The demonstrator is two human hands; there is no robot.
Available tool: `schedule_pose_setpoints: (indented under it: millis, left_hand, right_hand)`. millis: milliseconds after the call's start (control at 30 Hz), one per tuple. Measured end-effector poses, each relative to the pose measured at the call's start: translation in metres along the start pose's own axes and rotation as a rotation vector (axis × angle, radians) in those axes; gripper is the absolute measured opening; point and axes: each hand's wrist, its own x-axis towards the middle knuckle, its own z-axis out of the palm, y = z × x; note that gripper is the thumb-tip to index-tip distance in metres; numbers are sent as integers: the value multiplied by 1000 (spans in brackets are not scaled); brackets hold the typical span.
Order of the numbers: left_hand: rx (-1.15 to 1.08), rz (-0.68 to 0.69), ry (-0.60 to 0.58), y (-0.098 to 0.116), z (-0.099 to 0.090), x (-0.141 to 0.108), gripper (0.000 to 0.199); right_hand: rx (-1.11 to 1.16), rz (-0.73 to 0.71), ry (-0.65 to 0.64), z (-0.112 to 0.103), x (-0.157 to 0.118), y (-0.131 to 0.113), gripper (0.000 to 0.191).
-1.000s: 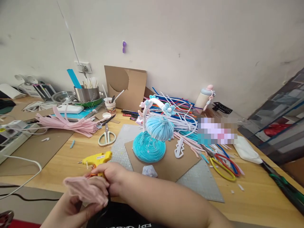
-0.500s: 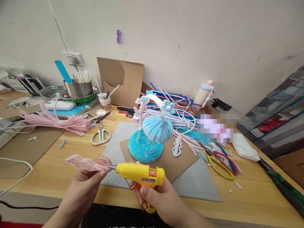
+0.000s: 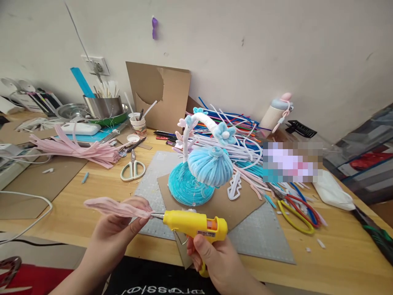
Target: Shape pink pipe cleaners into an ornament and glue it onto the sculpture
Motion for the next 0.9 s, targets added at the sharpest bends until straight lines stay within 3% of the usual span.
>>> schedule_pose_setpoints:
  millis: [333, 900]
  left_hand:
    - [-17, 4, 24, 0, 0, -1, 5]
    - [-38, 11, 11, -1, -3, 1, 5]
  right_hand:
    - [-23, 54, 6, 3, 0, -1, 50]
    - [-27, -3, -99, -4, 0, 9, 45]
